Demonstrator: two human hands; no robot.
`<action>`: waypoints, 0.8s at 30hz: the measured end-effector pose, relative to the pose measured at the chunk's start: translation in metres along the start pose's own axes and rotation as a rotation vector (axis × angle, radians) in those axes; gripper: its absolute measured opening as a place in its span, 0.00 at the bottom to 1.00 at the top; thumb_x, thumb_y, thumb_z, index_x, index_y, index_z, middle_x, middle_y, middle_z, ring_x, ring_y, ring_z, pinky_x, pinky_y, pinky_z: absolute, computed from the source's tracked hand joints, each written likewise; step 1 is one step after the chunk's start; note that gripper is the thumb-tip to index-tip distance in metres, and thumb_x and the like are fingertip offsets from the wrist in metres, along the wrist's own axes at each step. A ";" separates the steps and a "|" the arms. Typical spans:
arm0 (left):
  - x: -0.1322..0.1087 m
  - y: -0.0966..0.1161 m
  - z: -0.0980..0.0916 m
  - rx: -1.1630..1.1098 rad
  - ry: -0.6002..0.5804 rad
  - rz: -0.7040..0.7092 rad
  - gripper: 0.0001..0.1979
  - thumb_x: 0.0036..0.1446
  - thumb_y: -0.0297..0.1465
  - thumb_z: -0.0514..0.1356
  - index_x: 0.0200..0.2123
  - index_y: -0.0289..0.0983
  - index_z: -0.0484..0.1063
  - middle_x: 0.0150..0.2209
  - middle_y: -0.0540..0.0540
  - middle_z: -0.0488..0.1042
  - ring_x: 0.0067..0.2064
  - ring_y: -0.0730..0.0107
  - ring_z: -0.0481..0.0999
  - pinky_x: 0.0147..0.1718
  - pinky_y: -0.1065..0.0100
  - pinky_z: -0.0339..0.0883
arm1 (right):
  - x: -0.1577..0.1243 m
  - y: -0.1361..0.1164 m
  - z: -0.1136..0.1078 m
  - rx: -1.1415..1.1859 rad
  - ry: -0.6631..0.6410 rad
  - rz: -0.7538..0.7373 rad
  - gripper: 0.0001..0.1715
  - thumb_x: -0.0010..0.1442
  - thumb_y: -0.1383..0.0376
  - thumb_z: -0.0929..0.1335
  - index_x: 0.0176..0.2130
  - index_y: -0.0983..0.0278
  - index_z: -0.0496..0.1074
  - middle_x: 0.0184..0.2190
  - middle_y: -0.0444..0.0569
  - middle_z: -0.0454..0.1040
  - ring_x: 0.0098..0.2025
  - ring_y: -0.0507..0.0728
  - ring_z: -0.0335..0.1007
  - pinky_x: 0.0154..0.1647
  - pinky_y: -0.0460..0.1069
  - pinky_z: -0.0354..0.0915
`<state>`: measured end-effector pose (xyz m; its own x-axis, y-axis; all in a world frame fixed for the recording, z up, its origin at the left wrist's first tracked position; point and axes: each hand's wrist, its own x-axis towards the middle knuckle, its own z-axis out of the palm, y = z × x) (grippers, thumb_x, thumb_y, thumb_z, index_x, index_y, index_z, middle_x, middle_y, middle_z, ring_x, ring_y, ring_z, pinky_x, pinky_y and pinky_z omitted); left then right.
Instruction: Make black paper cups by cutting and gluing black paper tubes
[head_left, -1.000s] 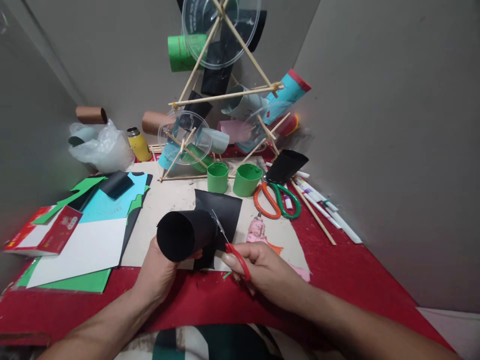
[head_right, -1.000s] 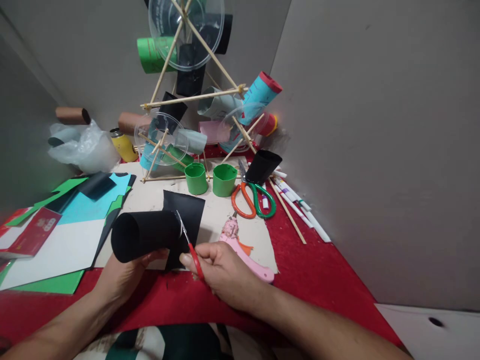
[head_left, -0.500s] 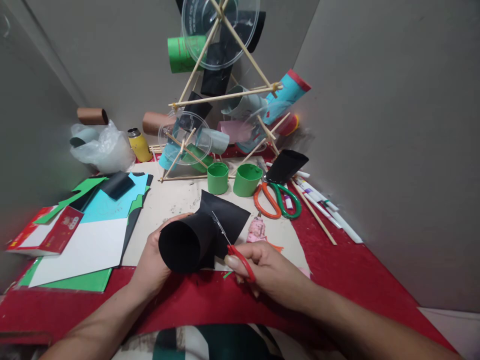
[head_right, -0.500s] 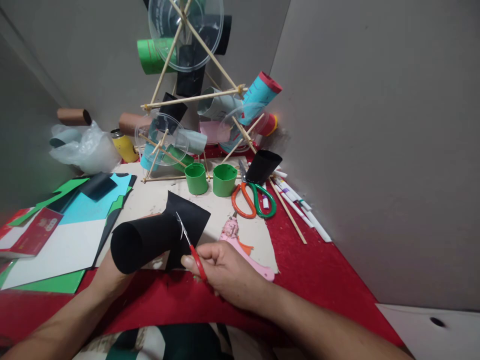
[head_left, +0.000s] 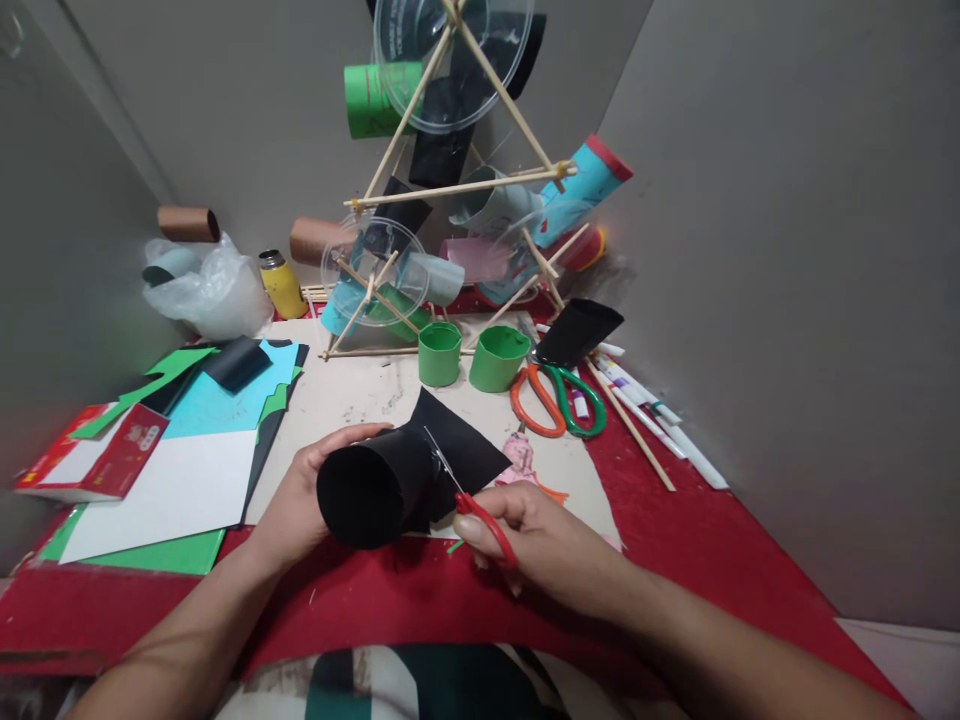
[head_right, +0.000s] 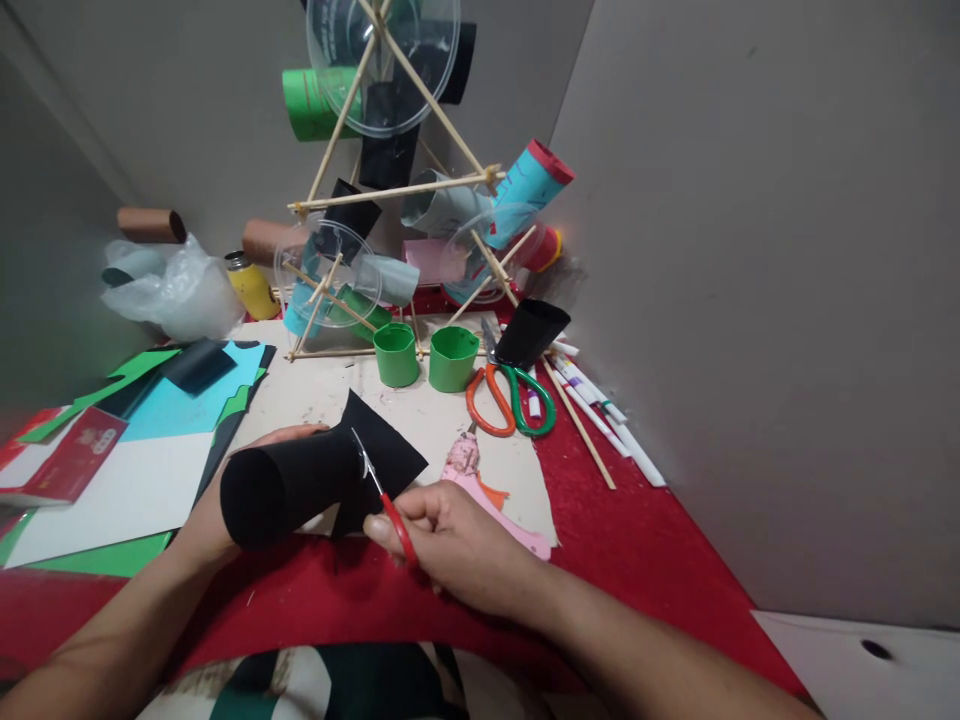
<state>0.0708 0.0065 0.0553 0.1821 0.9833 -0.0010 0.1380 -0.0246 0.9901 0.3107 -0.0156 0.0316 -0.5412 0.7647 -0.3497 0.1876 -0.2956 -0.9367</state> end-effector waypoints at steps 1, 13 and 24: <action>0.000 0.000 0.000 -0.008 -0.002 -0.003 0.24 0.44 0.36 0.72 0.47 0.38 0.81 0.48 0.41 0.81 0.50 0.48 0.79 0.50 0.61 0.72 | 0.000 0.000 0.000 -0.001 0.011 0.003 0.37 0.55 0.35 0.68 0.22 0.63 0.59 0.16 0.39 0.58 0.18 0.47 0.52 0.18 0.42 0.52; 0.003 -0.003 -0.008 0.015 -0.068 0.036 0.24 0.43 0.33 0.72 0.47 0.39 0.81 0.48 0.41 0.81 0.49 0.47 0.80 0.52 0.59 0.71 | -0.002 0.001 -0.003 -0.028 -0.069 0.056 0.34 0.56 0.40 0.70 0.21 0.63 0.60 0.16 0.39 0.59 0.17 0.47 0.53 0.18 0.42 0.53; 0.004 -0.003 -0.012 0.073 -0.123 0.089 0.24 0.46 0.32 0.70 0.49 0.36 0.79 0.49 0.42 0.81 0.50 0.51 0.80 0.50 0.61 0.73 | -0.003 -0.003 -0.003 -0.007 -0.009 0.025 0.39 0.52 0.33 0.69 0.19 0.64 0.62 0.14 0.41 0.61 0.15 0.46 0.55 0.16 0.41 0.51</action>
<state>0.0598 0.0131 0.0535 0.3138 0.9473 0.0646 0.1853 -0.1278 0.9743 0.3145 -0.0153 0.0354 -0.5437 0.7520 -0.3726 0.2070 -0.3101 -0.9279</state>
